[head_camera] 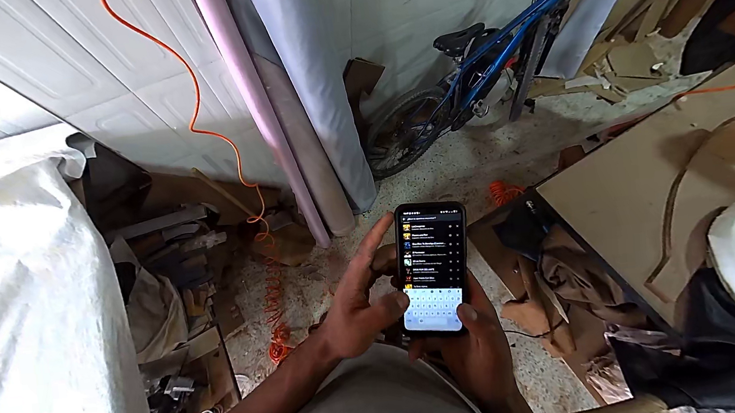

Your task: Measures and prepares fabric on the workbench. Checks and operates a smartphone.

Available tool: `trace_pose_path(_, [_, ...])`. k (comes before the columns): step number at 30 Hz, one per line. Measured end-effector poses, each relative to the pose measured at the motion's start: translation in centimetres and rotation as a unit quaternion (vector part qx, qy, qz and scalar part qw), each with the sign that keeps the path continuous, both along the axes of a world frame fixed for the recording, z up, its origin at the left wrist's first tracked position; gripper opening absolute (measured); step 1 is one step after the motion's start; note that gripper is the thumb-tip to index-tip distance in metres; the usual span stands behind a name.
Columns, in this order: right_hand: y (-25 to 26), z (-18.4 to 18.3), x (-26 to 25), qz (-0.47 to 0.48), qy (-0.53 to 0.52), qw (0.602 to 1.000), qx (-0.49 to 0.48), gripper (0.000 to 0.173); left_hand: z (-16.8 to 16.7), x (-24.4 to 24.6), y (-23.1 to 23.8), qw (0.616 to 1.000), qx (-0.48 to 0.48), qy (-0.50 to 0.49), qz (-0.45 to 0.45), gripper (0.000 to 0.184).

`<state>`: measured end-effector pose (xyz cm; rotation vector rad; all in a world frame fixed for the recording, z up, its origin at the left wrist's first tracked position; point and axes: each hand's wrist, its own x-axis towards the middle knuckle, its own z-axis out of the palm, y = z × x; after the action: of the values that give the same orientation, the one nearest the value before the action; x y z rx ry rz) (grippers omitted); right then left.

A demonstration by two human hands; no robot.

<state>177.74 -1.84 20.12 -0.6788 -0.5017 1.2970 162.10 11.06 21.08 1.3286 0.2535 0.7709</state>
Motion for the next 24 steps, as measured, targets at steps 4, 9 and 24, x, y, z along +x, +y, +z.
trace_pose_path(4, [-0.15, 0.25, 0.17, -0.011, 0.009, 1.0, 0.011, 0.059, -0.26, 0.08, -0.38, 0.999, 0.03, 0.021, -0.02, 0.092])
trace_pose_path(9, [-0.61, 0.19, 0.45, 0.002, -0.001, 1.0, 0.015, 0.055, -0.46, 0.19, -0.61, 0.999, 0.01, 0.018, -0.042, 0.097])
trace_pose_path(24, [-0.35, 0.0, 0.95, -0.008, -0.058, 0.998, -0.003, 0.054, -0.42, 0.83, -0.39, 0.998, 0.024, 0.044, -0.041, 0.101])
